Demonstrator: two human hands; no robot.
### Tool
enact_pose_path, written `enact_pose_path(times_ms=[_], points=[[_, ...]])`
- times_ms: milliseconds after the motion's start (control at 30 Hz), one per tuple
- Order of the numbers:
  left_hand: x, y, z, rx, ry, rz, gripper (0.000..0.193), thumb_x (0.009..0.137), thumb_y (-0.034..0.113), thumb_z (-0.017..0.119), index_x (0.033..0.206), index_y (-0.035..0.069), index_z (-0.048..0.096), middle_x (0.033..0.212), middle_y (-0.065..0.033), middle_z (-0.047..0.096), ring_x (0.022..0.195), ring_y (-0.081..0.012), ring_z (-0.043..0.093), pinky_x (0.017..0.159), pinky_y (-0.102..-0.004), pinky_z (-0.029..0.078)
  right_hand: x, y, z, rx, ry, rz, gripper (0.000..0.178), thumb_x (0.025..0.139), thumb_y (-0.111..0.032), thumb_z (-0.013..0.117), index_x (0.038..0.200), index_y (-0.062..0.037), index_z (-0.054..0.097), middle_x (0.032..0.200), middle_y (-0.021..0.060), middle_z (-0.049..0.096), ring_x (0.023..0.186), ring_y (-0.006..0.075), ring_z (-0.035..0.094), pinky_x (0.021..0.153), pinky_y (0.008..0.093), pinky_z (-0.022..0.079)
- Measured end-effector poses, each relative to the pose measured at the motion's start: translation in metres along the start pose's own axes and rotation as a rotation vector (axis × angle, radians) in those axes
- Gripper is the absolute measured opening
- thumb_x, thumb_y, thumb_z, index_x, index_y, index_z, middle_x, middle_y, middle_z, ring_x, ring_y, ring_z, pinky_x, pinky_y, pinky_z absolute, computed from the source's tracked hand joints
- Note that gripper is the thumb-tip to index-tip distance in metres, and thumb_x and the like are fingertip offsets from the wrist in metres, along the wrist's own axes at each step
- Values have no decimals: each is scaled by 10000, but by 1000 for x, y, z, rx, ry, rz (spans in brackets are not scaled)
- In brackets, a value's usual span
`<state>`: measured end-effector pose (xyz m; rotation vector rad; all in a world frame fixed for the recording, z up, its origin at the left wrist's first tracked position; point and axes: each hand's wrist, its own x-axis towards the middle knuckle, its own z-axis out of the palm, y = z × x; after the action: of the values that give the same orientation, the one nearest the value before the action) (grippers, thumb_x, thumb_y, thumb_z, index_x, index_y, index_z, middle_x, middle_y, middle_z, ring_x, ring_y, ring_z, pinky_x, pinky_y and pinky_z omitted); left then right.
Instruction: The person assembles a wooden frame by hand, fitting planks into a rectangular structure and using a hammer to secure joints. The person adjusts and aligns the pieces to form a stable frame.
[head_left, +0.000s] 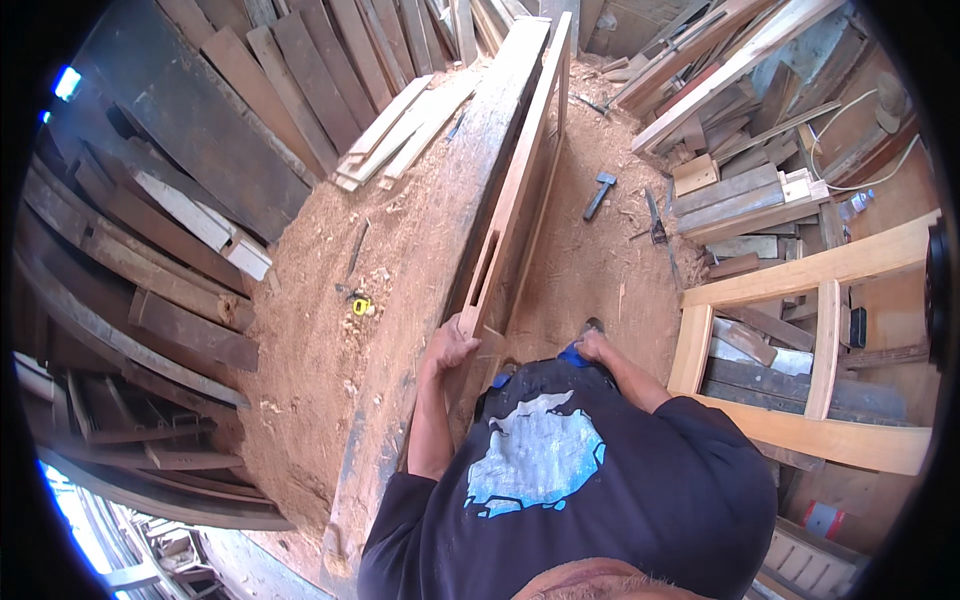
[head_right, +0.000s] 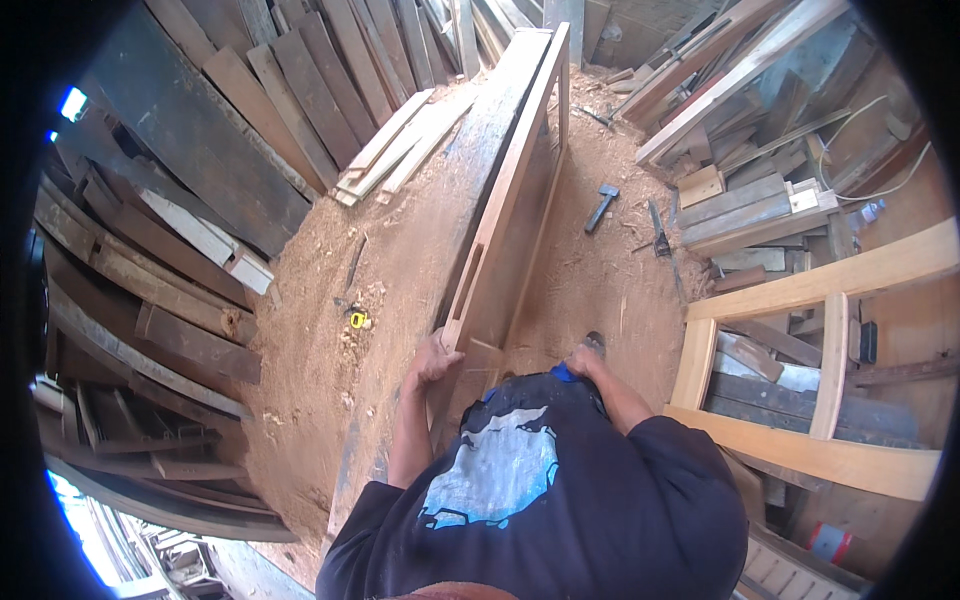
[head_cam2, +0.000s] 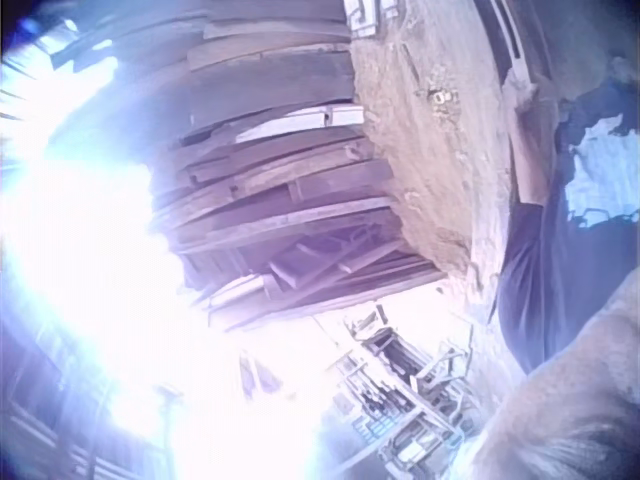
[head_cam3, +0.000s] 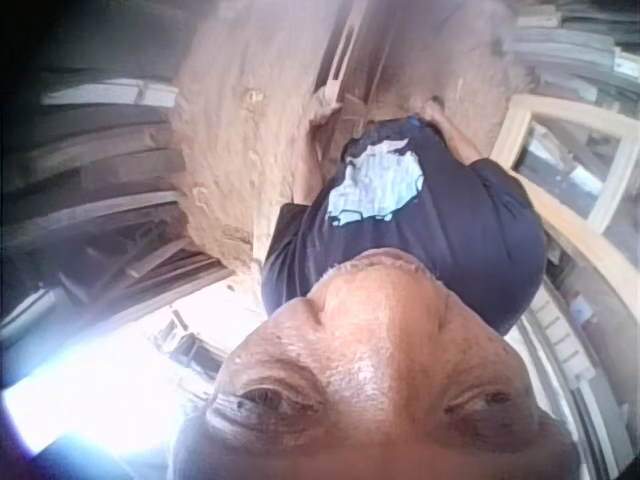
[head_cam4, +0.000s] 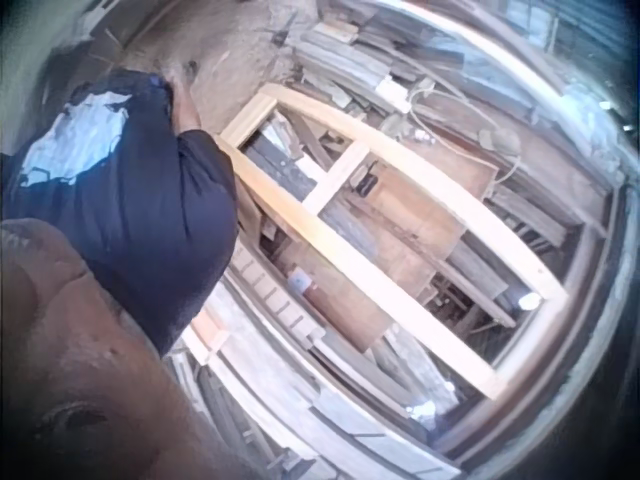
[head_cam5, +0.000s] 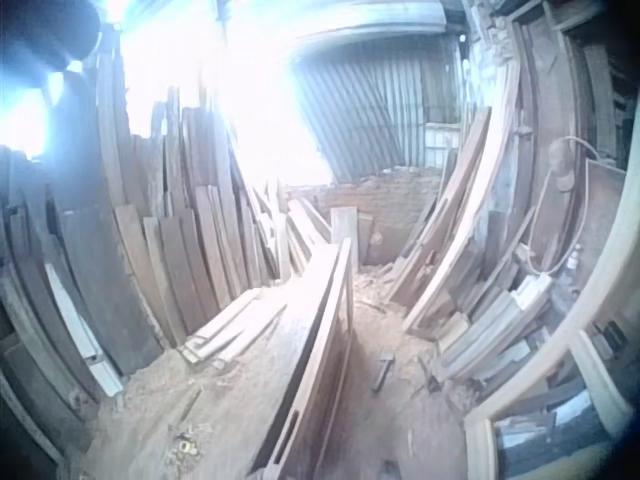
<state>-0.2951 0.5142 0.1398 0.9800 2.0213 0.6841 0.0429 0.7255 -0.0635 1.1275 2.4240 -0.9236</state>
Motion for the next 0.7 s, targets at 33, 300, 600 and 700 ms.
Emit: enact_pose_path(times_ms=[33, 300, 600, 700], points=[[0, -1, -1, -25, 6, 1, 758, 694, 343, 755, 1369, 85, 527, 1220, -241, 654, 1164, -372, 620, 997, -431, 492, 0, -5, -6, -4, -4, 6, 330, 822, -289, 594, 931, -11, 735, 973, 254, 699, 902, 398, 691, 805, 466, 540], [1, 11, -12, -38, 8, 2, 729, 689, 261, 770, 1346, 46, 537, 1203, -222, 667, 1144, -337, 637, 987, -405, 497, 9, -2, -28, 29, -28, 90, 305, 811, -256, 628, 929, 6, 731, 950, 265, 698, 885, 383, 697, 750, 455, 547], [11, -10, -30, -31, 38, -16, 596, 695, 246, 782, 1240, 62, 625, 1062, -180, 722, 992, -295, 693, 882, -402, 532, 5, -7, -51, 111, -142, 154, 392, 828, -318, 600, 987, 14, 733, 1110, 293, 646, 1089, 454, 599, 971, 503, 440], [10, -3, -41, -19, 27, -83, 585, 694, 250, 783, 1225, 58, 631, 1067, -174, 723, 991, -292, 695, 876, -394, 534, 6, -6, -56, 144, -206, 154, 433, 823, -345, 595, 1011, 20, 733, 1189, 314, 619, 1183, 493, 561, 1080, 520, 399]])
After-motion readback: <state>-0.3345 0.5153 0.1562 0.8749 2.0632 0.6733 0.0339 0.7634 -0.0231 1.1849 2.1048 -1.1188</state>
